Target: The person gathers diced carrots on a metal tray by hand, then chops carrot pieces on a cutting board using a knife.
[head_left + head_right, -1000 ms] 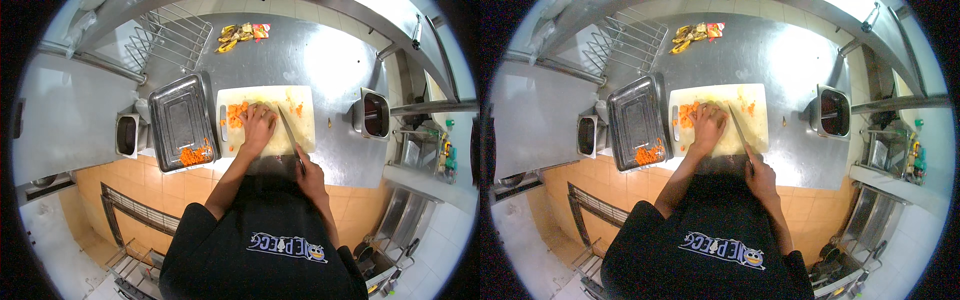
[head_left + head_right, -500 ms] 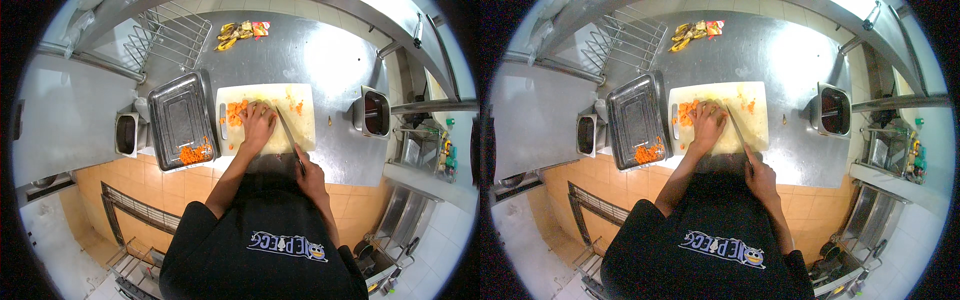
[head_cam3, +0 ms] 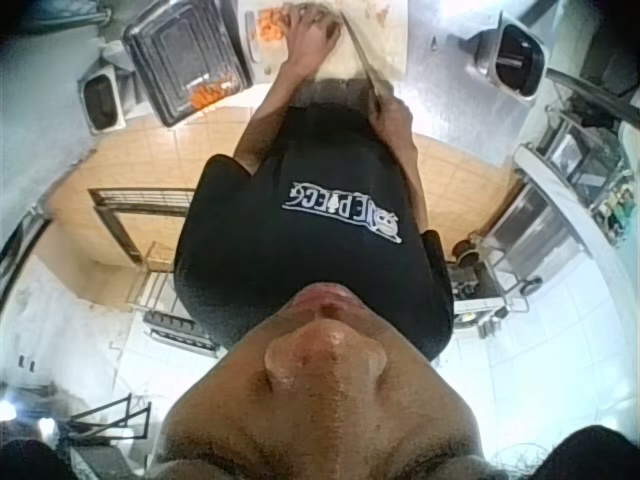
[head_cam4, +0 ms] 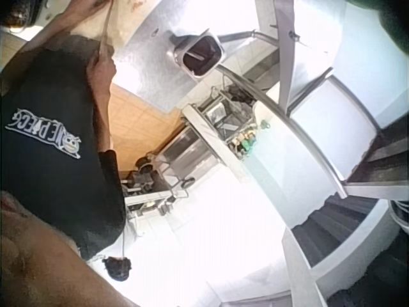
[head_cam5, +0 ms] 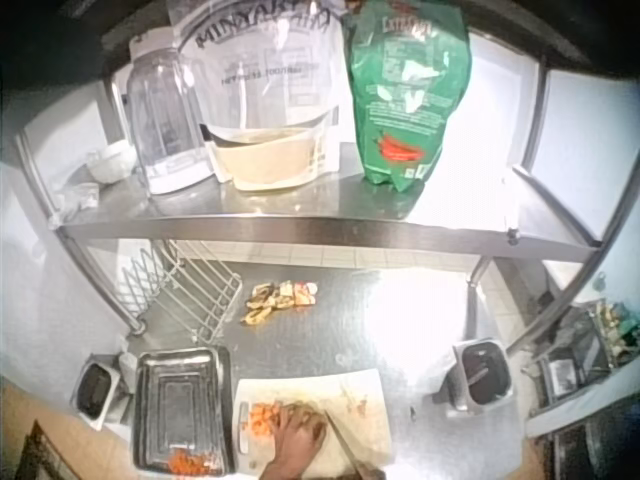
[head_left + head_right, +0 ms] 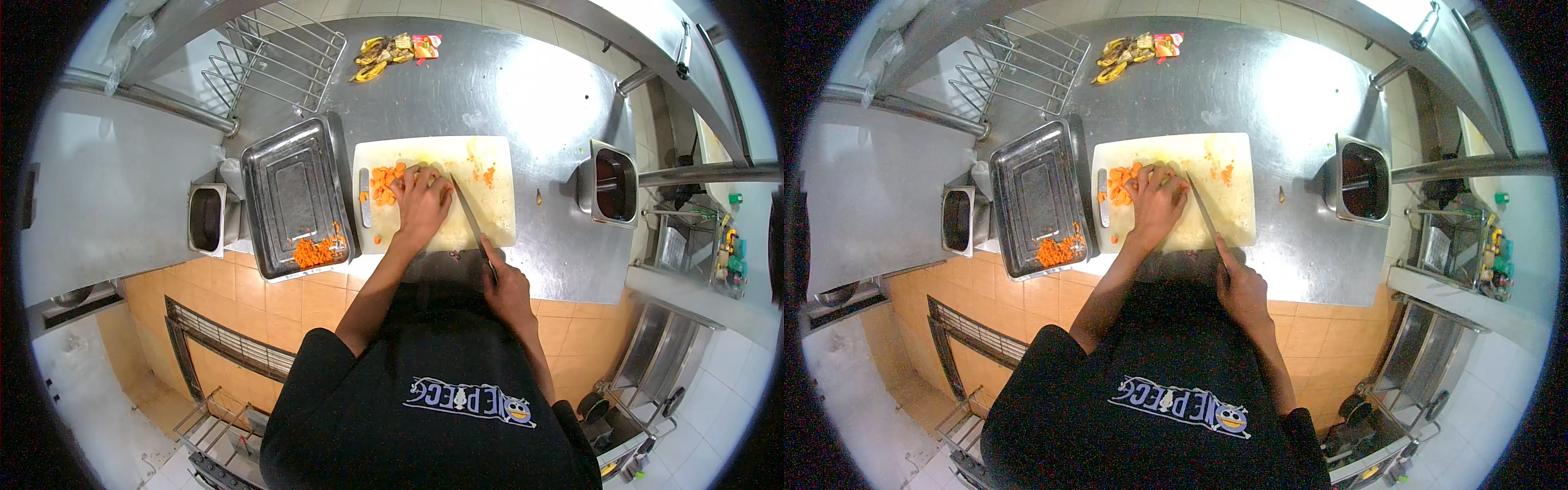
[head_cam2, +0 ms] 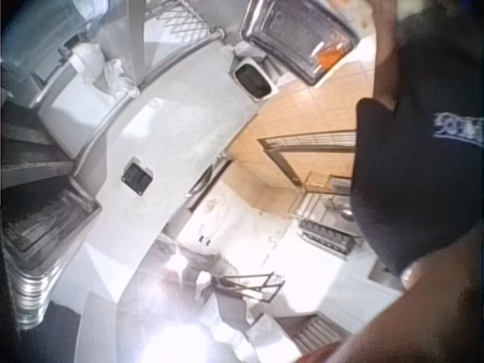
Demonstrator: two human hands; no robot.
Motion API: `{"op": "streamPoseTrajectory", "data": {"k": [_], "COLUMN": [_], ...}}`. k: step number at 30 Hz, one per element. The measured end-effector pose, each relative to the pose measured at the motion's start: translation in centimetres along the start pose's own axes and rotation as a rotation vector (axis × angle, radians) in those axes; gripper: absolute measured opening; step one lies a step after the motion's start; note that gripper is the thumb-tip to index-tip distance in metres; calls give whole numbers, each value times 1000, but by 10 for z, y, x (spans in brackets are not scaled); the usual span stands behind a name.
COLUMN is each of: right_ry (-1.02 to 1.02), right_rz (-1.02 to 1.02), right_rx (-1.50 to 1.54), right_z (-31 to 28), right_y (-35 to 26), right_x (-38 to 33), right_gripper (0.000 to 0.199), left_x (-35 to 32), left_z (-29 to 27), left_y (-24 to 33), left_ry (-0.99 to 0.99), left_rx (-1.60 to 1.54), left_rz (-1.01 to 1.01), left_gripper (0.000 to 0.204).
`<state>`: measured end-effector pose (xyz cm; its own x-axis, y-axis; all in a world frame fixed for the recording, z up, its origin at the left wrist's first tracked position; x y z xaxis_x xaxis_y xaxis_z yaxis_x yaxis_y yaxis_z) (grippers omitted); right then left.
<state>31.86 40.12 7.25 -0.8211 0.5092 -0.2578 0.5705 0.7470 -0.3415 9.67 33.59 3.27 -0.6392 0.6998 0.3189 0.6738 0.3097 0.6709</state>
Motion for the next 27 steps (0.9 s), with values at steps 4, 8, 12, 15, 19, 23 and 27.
{"op": "streamPoseTrajectory", "data": {"k": [4, 8, 12, 15, 19, 23, 27], "right_ry": [10, -12, 15, 89, -70, -99, -141], "right_rz": [-6, 17, -3, -35, 42, 17, 111], "right_rx": [-6, 12, 2, -48, -112, 309, 538], "right_z": [-3, -4, 1, 5, 10, -10, -30], "right_y": [-2, -1, 2, 2, 4, 11, 9], "right_x": [1, 2, 1, 0, 7, 8, -1], "right_gripper": [76, 75, 75, 75, 77, 66, 59], "left_x": [2, 1, 1, 1, 1, -2, -7], "left_z": [1, 5, 10, 11, 11, 5, -10], "left_y": [1, 1, -3, -1, -3, -1, 3], "left_ry": [35, 24, 17, 41, 16, -12, 36], "left_rx": [19, 19, 32, 61, 19, -13, 1], "left_rz": [37, 45, 30, 48, 25, 13, 88], "left_gripper": [13, 15, 17, 16, 15, 12, 10]}}
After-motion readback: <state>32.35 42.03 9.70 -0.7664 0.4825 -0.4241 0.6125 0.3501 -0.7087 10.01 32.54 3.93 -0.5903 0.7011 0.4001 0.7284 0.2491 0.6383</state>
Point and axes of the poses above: each hand's wrist, its own x-axis towards the middle knuckle, its own z-axis out of the palm, y = z × x, the point moved 6 cm from there along x, towards the middle knuckle, and after that the axes turned 15 degrees about -x, right-handed, at the moved point
